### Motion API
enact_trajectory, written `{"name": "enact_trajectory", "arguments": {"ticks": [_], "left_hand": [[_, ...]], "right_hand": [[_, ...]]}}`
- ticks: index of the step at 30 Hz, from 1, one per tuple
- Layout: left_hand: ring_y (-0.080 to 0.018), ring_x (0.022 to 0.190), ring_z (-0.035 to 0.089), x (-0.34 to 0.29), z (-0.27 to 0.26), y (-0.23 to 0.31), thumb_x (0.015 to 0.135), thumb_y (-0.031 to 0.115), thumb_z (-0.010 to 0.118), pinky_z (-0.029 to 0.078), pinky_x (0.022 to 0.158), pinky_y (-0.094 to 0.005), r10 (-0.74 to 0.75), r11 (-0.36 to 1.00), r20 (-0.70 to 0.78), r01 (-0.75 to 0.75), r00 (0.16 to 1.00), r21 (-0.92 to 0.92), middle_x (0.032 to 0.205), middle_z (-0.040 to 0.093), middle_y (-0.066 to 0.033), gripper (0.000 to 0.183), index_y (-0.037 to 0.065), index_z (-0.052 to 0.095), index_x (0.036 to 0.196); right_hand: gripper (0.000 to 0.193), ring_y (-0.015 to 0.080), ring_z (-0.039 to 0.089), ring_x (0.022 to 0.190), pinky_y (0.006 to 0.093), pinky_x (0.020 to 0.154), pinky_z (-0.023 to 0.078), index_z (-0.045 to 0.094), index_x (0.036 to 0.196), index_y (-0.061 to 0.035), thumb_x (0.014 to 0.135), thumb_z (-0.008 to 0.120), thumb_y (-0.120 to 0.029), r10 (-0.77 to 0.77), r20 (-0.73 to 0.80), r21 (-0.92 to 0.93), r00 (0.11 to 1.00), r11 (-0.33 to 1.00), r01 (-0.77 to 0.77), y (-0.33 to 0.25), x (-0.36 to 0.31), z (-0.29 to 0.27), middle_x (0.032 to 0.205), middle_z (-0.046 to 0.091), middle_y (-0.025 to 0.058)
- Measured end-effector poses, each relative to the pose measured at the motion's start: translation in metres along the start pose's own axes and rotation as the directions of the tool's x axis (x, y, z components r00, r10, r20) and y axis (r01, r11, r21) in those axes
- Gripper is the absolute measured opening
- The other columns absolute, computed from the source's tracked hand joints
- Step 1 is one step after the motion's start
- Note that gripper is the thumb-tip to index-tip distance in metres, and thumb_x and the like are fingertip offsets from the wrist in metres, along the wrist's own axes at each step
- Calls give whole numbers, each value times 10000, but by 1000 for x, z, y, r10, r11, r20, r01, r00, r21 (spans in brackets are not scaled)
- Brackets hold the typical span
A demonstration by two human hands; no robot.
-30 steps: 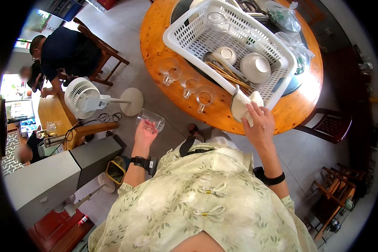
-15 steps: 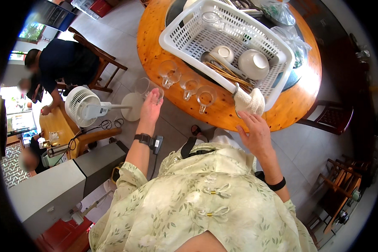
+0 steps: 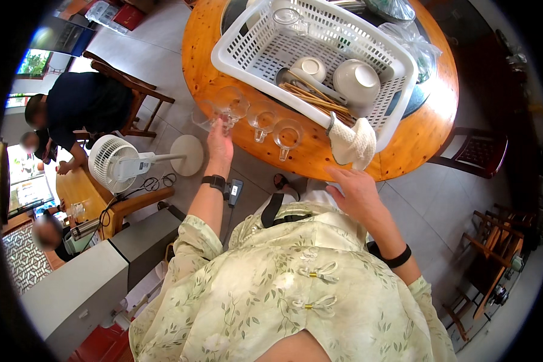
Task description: The person wipes glasses and a bowl with a cloth and places them into a sterilization cabinet.
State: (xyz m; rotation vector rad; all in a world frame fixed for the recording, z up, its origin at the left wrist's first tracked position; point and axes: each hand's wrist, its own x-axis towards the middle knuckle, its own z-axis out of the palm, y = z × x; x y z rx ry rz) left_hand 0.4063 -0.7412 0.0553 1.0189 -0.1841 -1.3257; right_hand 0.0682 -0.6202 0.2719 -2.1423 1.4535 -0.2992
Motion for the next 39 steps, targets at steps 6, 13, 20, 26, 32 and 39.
{"name": "enact_trajectory", "arguments": {"ticks": [6,13,20,26,32,39], "left_hand": [[-111,1032,558,-9,16,-2,897,124,640,422,936,-273,78,992,68,-85,995,96,1106,616,-1,222,68,605,1109],[-87,913,574,-14,29,-10,828,88,717,456,824,-232,138,916,53,-147,989,373,1027,629,-10,227,24,636,1030],[-96,914,564,-11,29,-20,821,168,739,436,829,-241,7,896,11,-11,1000,443,1003,618,-14,204,19,653,931],[-75,876,548,-21,17,-13,867,186,695,435,793,-231,20,860,93,-65,995,506,972,620,5,205,32,629,986],[-77,887,561,-47,21,-3,845,169,707,471,805,-242,-38,854,221,-83,974,513,1002,616,5,284,57,594,1081],[-203,1263,410,-55,23,-13,636,316,875,311,1082,-357,220,690,484,-486,847,537,1346,450,-97,961,17,327,1367]], "right_hand": [[378,302,624,796,390,659,491,596,1123,-106,757,687,-134,-121,40,70,992,990,118,11,21,37,865,667,93],[382,297,638,742,401,635,500,595,1166,-133,796,660,-206,-80,208,64,975,996,68,12,43,67,799,676,95],[472,224,655,829,328,718,528,521,1281,-57,863,619,-252,93,258,512,962,831,-218,34,57,118,1079,658,131],[547,184,592,956,303,779,515,452,1343,-11,904,609,-297,247,586,758,772,169,-630,41,77,134,1224,565,104],[468,208,585,983,342,794,509,518,1275,-53,901,614,-317,161,654,756,739,-160,-635,57,89,165,1208,569,76],[432,239,574,902,406,766,512,522,1261,-118,882,634,-293,202,650,759,732,-207,-617,57,86,184,1085,571,40]]}}
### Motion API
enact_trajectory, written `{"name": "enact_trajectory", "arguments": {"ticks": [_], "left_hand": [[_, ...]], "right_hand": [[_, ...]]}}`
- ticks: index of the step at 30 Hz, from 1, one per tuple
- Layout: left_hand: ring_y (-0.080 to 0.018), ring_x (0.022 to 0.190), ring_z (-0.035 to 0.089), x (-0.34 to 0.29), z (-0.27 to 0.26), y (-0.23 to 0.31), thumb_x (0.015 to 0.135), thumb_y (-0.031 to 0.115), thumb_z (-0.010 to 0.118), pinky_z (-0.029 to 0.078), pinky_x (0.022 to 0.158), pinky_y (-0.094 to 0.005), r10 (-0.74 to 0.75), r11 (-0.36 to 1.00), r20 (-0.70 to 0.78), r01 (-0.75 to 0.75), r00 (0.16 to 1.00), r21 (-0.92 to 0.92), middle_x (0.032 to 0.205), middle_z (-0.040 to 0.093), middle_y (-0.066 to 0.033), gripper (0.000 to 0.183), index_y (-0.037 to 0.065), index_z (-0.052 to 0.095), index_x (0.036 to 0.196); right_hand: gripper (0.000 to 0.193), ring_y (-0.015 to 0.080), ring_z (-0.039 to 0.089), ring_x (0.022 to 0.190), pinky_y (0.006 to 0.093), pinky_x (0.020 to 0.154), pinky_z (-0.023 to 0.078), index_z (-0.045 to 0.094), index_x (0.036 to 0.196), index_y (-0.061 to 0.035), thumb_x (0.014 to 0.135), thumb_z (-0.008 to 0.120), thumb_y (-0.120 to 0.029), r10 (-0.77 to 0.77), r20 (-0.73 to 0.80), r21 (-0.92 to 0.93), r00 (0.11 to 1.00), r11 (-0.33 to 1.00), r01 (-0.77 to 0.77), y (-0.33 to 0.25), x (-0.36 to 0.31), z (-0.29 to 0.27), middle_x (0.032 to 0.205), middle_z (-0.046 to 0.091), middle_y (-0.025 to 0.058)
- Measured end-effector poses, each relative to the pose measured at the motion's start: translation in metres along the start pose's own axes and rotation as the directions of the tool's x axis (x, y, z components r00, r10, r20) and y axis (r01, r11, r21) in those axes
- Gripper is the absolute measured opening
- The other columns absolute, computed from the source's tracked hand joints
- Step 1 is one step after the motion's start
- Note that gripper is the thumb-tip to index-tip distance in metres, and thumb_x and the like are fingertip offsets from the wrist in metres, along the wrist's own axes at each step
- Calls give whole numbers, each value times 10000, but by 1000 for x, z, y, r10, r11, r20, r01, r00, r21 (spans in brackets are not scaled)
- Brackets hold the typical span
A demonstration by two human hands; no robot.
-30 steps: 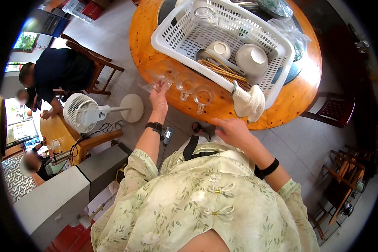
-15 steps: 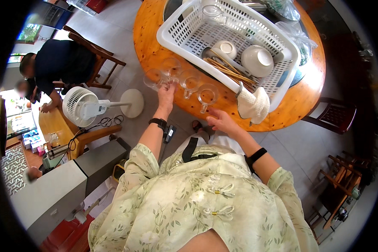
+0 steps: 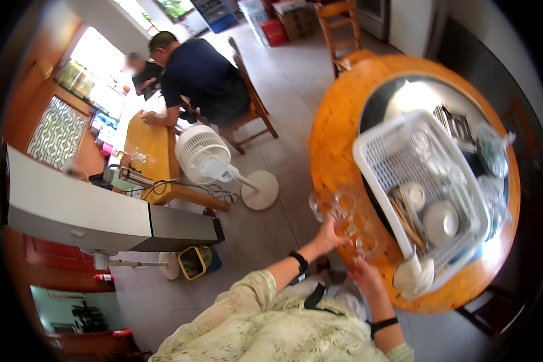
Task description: The person wipes glasses and a bowl with a cloth and places them into a sterilization cabinet.
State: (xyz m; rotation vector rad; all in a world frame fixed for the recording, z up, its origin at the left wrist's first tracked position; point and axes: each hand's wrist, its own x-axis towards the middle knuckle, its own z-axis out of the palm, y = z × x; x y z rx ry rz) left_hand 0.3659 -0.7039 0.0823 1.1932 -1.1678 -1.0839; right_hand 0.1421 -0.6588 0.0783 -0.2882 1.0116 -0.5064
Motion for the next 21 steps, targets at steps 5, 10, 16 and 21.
{"name": "enact_trajectory", "arguments": {"ticks": [5,10,16,21], "left_hand": [[-344,1172,484,-21,22,-39,651,200,824,386,990,-400,-2,953,-201,63,980,297,1233,504,-191,705,18,461,1228],[-302,1063,593,-13,47,-52,712,199,793,460,900,-369,-76,954,-420,188,904,232,1115,612,-162,551,3,521,1148],[-323,887,653,-1,47,-43,761,185,724,501,766,-368,-71,947,-472,207,879,244,910,674,-162,308,22,623,1003],[-272,872,643,12,50,-55,766,139,704,492,756,-360,-72,974,-464,162,883,156,896,663,-123,281,13,591,991]], "right_hand": [[362,215,539,945,413,763,506,503,1233,-149,905,602,-266,14,27,-103,1000,995,-11,-7,-4,24,1113,527,-12],[307,204,533,947,420,795,488,513,1202,-165,912,587,-236,40,21,-98,999,994,-38,-4,-5,11,1081,532,-23],[312,154,500,928,432,816,455,525,1202,-169,907,589,-245,42,-5,-143,999,989,-42,-1,-10,-12,1088,511,-39],[267,109,504,886,393,796,452,544,1153,-174,891,587,-197,-79,-134,-233,988,971,46,-21,-50,8,994,539,-55]]}}
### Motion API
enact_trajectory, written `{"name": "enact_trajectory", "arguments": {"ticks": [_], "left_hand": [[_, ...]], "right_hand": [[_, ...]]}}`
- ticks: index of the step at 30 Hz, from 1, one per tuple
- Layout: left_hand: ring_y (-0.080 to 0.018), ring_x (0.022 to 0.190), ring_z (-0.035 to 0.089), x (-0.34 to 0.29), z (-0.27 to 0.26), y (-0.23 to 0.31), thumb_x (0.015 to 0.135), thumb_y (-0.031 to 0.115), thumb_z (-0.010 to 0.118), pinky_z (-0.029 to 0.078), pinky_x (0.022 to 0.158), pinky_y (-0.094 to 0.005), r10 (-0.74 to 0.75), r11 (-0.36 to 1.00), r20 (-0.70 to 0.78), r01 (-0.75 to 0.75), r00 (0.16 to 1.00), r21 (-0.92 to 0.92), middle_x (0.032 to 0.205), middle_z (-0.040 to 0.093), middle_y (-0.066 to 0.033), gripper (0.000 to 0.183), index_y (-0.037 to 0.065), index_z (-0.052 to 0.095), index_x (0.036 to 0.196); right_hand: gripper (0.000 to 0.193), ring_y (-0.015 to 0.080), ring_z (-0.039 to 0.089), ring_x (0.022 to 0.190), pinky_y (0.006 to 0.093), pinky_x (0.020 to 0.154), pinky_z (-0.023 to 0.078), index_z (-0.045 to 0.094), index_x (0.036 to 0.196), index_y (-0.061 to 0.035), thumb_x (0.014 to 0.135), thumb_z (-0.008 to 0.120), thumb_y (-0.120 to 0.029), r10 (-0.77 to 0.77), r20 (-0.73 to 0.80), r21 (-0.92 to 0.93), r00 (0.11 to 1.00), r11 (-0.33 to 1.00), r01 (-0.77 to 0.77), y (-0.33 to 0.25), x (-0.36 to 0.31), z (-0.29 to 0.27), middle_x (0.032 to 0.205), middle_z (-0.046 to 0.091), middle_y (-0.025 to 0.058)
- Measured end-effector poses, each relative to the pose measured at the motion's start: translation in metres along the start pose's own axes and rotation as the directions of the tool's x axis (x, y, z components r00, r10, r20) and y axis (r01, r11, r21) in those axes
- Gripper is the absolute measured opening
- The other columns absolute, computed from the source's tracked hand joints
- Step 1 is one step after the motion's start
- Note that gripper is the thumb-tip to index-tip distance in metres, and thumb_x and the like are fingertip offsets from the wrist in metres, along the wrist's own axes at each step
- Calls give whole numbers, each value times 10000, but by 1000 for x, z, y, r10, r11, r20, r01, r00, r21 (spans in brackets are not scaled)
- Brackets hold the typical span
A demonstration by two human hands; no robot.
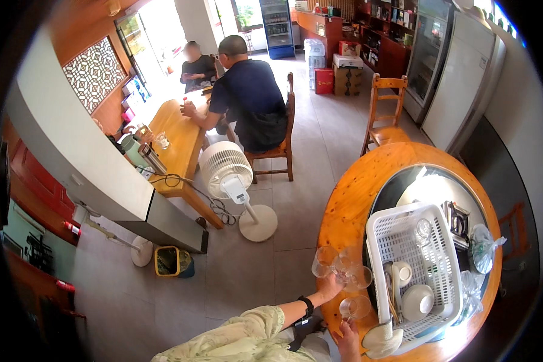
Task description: The person wipes glasses and a bowl with a cloth and places them into a sterilization cabinet.
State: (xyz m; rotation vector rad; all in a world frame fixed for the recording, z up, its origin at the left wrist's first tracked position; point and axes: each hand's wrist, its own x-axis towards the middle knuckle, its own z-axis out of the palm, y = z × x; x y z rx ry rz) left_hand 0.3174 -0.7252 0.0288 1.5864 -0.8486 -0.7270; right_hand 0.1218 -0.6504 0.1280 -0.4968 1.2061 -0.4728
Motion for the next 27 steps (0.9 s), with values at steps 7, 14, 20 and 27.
{"name": "enact_trajectory", "arguments": {"ticks": [7,14,20,27], "left_hand": [[-150,789,580,11,-20,-7,786,51,635,483,710,-312,-82,996,-98,84,992,12,853,607,-58,203,8,549,965],[-84,735,581,-103,-122,37,778,82,641,486,622,-280,-281,947,-327,206,902,-245,785,628,-15,122,48,615,892],[-133,707,599,-258,-200,-13,735,54,652,480,636,-312,-440,882,-667,430,601,-194,768,632,-47,136,47,592,856],[-267,654,587,-484,-246,-90,727,177,655,466,626,-380,-341,780,-939,566,30,-266,705,609,-115,185,33,573,809]], "right_hand": [[386,146,538,914,314,782,475,497,1214,-143,873,639,-255,-139,89,-172,986,973,153,-7,6,-42,1064,539,42],[200,107,568,758,229,653,483,570,1030,-71,899,603,-219,-174,297,-314,939,911,268,-10,16,-61,895,576,10],[218,93,566,722,208,632,471,580,979,-62,907,607,-266,-41,370,-406,928,891,201,-3,-7,-63,851,586,13],[324,127,587,662,230,561,476,582,902,-78,921,577,-401,254,492,-636,833,758,144,17,-19,-40,758,590,33]]}}
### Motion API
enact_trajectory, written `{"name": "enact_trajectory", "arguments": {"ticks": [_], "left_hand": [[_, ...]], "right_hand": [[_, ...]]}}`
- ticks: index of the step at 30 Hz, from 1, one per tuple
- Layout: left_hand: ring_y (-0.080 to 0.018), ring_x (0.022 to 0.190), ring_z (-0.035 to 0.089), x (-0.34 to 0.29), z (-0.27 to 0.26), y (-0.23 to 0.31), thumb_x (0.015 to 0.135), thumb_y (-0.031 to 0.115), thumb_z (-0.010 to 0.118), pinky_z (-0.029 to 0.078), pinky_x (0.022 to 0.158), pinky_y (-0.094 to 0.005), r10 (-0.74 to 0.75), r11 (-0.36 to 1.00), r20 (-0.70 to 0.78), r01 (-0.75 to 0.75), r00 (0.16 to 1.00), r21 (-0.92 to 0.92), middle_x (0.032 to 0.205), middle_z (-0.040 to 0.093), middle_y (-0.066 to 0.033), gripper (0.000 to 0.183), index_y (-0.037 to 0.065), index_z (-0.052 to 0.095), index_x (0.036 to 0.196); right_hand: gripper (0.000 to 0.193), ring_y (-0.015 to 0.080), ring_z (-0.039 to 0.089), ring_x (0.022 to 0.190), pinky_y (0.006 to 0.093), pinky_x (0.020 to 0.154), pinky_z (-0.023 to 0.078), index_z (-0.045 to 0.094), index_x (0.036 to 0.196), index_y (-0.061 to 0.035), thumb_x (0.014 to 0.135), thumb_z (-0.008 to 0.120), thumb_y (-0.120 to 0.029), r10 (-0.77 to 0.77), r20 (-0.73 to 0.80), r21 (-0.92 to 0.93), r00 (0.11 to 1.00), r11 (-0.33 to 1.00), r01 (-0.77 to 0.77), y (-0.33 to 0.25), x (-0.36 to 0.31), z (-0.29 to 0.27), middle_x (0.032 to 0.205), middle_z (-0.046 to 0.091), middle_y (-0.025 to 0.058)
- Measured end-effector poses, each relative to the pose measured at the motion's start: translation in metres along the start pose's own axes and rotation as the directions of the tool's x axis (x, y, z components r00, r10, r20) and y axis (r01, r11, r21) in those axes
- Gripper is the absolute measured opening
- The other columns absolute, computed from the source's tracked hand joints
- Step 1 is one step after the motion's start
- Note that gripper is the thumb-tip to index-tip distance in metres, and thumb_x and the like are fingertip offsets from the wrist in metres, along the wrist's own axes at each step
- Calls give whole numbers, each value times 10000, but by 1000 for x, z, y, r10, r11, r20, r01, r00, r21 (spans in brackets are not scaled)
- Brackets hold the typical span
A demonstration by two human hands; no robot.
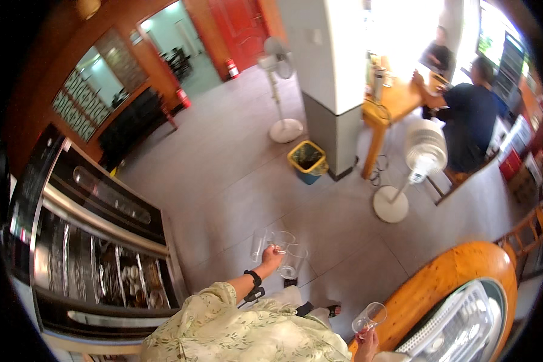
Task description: The person wipes glasses and a bowl with a cloth and places them into a sterilization cabinet.
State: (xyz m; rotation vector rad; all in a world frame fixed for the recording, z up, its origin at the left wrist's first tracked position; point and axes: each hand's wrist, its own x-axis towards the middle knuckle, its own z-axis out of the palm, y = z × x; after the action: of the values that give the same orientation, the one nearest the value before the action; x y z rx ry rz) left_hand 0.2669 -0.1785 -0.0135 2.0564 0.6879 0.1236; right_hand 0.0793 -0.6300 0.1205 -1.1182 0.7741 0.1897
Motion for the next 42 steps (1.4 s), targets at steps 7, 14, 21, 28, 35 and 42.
{"name": "enact_trajectory", "arguments": {"ticks": [7,14,21,28,35,42], "left_hand": [[-308,717,615,-16,-146,-108,683,243,683,482,673,-398,-478,878,-226,456,849,-145,735,627,-143,274,21,576,803],[-235,739,638,-32,-232,-165,743,186,654,496,647,-365,-756,629,-182,620,628,-470,772,651,-118,163,39,615,799],[-246,885,648,-66,-270,-283,702,171,715,497,699,-413,-272,808,-185,329,944,489,917,673,-67,278,148,637,968],[-248,863,642,-125,-271,-350,727,211,740,518,700,-398,-461,766,-516,31,722,-642,939,654,-67,275,130,616,958],[-218,705,630,-148,-269,-286,852,204,628,527,533,-369,-915,36,-118,-212,385,-977,774,612,-63,156,80,578,934],[-266,777,584,-164,-239,-234,797,21,650,549,596,-410,-999,-45,50,-451,0,-891,902,562,-151,277,-12,524,1042]], "right_hand": [[714,247,617,834,329,633,526,439,1366,-100,705,681,22,-158,588,-685,794,425,592,25,78,22,1022,597,116],[610,330,590,911,415,714,512,468,1341,-118,749,608,-72,-6,830,-544,557,204,814,-11,112,227,1072,597,144],[568,339,573,988,458,828,484,419,1377,-142,863,595,-306,533,583,-689,613,724,26,-18,117,398,1139,583,110],[426,290,574,991,449,835,476,523,1268,-93,957,485,-382,642,397,-910,656,366,192,14,167,537,1083,605,106],[286,204,584,791,340,712,482,630,1022,-37,910,579,-295,634,750,-508,189,369,778,53,197,696,905,635,73],[198,184,606,687,298,628,485,640,895,-51,875,610,-245,760,621,-444,-191,543,713,103,89,891,789,646,68]]}}
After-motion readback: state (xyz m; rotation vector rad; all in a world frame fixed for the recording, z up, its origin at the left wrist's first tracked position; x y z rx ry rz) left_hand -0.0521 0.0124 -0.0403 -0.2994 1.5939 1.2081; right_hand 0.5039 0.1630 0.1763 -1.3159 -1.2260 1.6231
